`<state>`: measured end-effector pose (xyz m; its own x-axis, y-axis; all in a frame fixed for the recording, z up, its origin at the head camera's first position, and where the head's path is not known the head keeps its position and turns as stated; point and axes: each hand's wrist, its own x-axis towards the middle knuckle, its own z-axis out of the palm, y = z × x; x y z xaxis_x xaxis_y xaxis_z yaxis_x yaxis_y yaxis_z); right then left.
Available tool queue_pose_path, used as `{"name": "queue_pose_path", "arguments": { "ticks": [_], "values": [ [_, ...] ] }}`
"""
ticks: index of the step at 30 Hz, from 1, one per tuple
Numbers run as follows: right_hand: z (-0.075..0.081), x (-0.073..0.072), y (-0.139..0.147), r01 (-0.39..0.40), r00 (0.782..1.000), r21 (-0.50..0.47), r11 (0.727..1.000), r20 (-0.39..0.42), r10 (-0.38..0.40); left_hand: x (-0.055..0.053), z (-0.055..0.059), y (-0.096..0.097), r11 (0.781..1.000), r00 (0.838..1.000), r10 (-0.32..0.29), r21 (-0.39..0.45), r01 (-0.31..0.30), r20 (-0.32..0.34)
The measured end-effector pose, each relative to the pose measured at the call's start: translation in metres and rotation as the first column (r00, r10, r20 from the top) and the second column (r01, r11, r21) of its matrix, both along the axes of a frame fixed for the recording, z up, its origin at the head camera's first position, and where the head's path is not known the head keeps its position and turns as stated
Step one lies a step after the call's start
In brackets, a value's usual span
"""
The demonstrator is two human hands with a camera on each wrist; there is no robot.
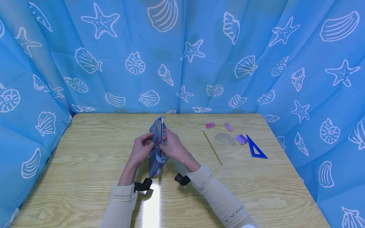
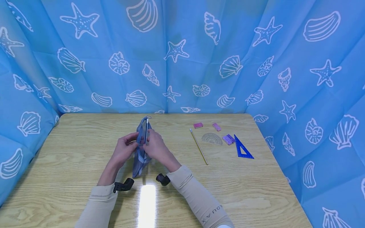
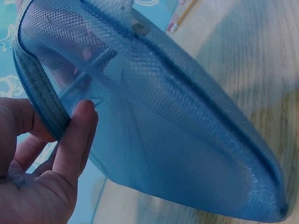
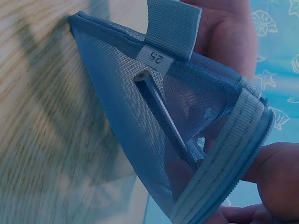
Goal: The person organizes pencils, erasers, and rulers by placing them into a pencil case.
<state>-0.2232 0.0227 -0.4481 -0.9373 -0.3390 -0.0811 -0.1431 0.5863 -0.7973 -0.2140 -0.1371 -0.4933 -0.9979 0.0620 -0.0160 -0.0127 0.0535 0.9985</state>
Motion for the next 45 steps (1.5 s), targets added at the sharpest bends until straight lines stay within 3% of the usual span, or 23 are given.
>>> {"name": "queue_pose_path", "arguments": {
  "ticks": [26,45],
  "values": [
    [0.001,-0.004,-0.003,-0.007,0.999,0.039,0.999,-0.041,0.008,-0.001,-0.001,0.000,1.000,1.000,0.004,-0.021,-0.004,-0.008],
    [0.010,-0.004,0.000,-0.039,0.999,0.092,0.995,-0.001,0.039,-0.002,0.002,0.000,1.000,1.000,0.004,-0.019,-0.005,-0.014]
  ]
}}
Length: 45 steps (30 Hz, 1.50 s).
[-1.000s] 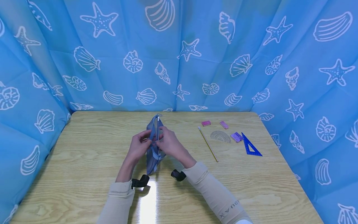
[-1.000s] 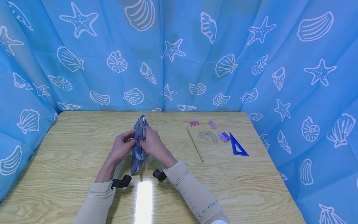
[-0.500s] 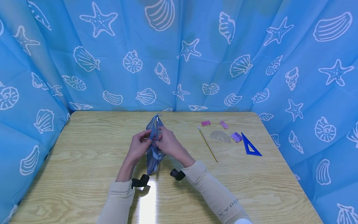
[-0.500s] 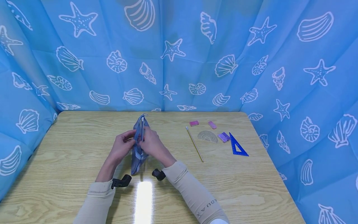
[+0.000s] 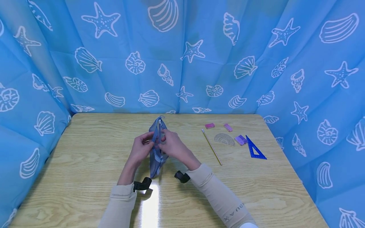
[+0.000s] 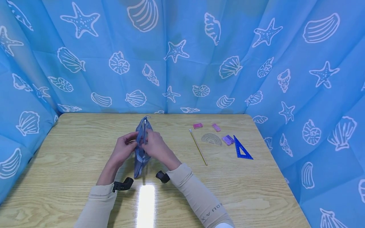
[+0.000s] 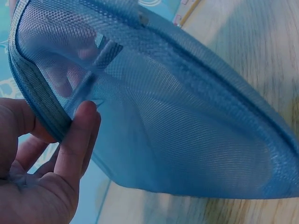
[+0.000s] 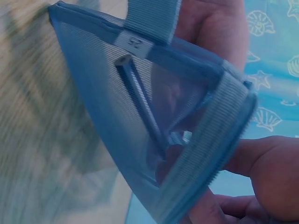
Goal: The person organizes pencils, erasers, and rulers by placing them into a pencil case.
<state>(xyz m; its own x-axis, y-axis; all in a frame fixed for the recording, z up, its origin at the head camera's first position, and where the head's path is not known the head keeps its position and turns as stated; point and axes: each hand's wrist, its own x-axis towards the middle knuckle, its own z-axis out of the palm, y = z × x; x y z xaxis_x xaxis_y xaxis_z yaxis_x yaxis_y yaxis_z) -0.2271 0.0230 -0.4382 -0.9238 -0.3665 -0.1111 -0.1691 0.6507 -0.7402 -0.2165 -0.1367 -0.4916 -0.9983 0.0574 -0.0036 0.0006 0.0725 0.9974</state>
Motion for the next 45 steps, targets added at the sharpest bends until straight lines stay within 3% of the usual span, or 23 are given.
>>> {"name": "queue_pose_path", "arguments": {
  "ticks": [5,10,16,26,33,45],
  "values": [
    [0.006,0.002,0.007,-0.016,0.999,-0.020,1.000,-0.042,0.015,0.000,0.000,-0.001,1.000,1.000,-0.008,0.015,0.008,-0.010],
    [0.007,0.003,0.026,-0.041,0.989,-0.110,0.993,-0.148,0.024,0.000,0.002,-0.003,0.998,1.000,-0.001,0.059,0.001,-0.010],
    [-0.002,0.000,0.061,0.029,0.972,-0.171,0.985,-0.226,-0.068,0.002,0.006,-0.008,0.999,1.000,0.020,0.029,-0.020,-0.014],
    [-0.029,-0.002,0.133,0.198,0.963,-0.104,0.975,-0.164,-0.213,0.003,0.008,-0.010,1.000,1.000,0.018,-0.008,-0.018,-0.014],
    [-0.054,0.001,0.172,0.313,0.942,0.030,0.949,-0.137,-0.306,0.003,0.007,-0.010,1.000,1.000,0.009,-0.016,-0.009,-0.003],
    [-0.068,0.006,0.192,0.318,0.946,0.120,0.940,-0.100,-0.307,0.004,0.015,-0.010,0.998,0.999,0.036,-0.042,-0.038,-0.036]
  ]
}}
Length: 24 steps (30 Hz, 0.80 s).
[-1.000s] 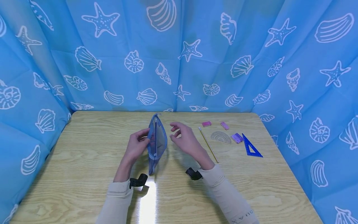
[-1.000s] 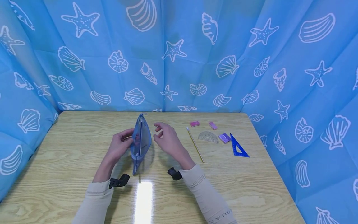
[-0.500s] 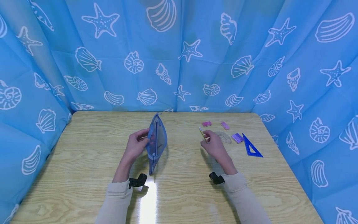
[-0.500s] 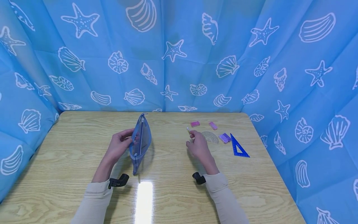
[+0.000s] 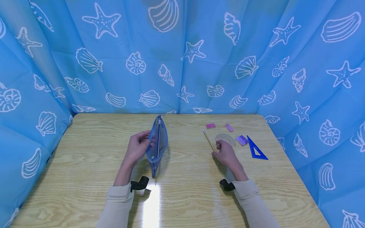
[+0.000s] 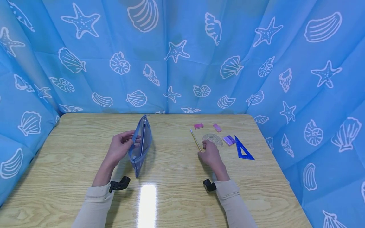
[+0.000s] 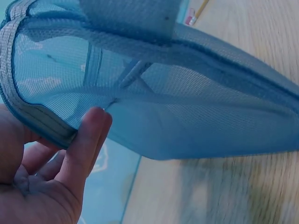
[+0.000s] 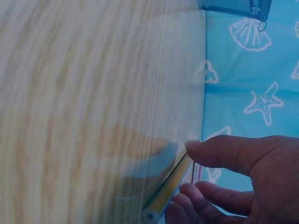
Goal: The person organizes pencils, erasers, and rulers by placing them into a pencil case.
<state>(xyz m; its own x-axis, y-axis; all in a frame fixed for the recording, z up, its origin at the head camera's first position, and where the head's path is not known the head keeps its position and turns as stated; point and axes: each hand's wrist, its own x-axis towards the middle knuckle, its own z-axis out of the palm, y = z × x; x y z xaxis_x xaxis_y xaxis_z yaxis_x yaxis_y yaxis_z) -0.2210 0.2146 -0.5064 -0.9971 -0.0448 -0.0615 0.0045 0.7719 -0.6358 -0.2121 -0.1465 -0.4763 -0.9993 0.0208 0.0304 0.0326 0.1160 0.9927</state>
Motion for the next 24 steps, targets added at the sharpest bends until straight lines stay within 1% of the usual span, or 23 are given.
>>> {"name": "queue_pose_path", "arguments": {
  "ticks": [3,10,15,18,24],
  "values": [
    [-0.0020,-0.0011,0.0004,0.002,1.000,0.003,1.000,-0.009,-0.002,0.0005,0.0017,-0.0001,1.000,1.000,-0.001,-0.006,0.001,0.002],
    [-0.0053,-0.0044,0.0012,0.010,1.000,0.007,1.000,-0.016,-0.010,0.0017,0.0027,0.0011,0.999,0.999,-0.029,-0.020,0.028,-0.018],
    [-0.0060,-0.0064,0.0009,0.013,1.000,0.012,1.000,-0.016,-0.013,0.0038,0.0080,0.0005,0.999,0.999,-0.026,-0.029,0.025,-0.041],
    [-0.0060,-0.0069,0.0011,0.018,1.000,0.013,1.000,-0.010,-0.018,0.0035,0.0092,-0.0001,0.999,0.998,-0.026,-0.028,0.025,-0.048],
    [-0.0064,-0.0083,0.0016,0.008,1.000,0.011,1.000,-0.024,-0.007,0.0034,0.0073,-0.0003,0.999,0.999,-0.034,-0.028,0.034,-0.024]
  ]
}}
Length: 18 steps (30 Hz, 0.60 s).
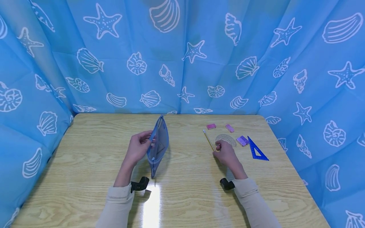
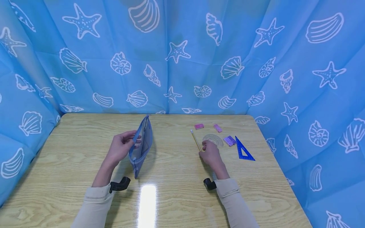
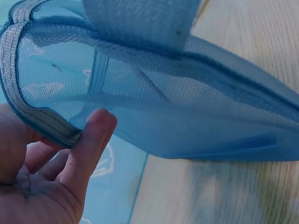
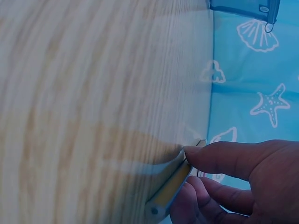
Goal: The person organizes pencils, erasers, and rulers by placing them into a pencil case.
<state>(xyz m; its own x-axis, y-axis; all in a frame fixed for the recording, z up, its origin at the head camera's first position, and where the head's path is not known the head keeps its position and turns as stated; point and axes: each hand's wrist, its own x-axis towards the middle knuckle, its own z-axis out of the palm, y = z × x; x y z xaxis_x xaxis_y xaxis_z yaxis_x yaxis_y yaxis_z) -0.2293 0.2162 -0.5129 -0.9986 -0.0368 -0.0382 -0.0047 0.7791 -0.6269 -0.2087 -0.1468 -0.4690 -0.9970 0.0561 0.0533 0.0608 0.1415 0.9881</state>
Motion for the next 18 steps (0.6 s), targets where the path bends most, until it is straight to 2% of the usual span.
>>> {"name": "queue_pose_path", "arguments": {
  "ticks": [8,18],
  "values": [
    [-0.0007,-0.0036,-0.0003,-0.017,1.000,0.025,1.000,-0.006,0.017,-0.0009,-0.0032,-0.0001,1.000,1.000,-0.021,-0.005,0.021,0.003],
    [0.0023,-0.0054,-0.0031,-0.026,0.998,0.027,0.999,0.058,0.024,-0.0021,-0.0090,-0.0028,0.997,0.997,-0.073,0.013,0.073,0.021]
  ]
}}
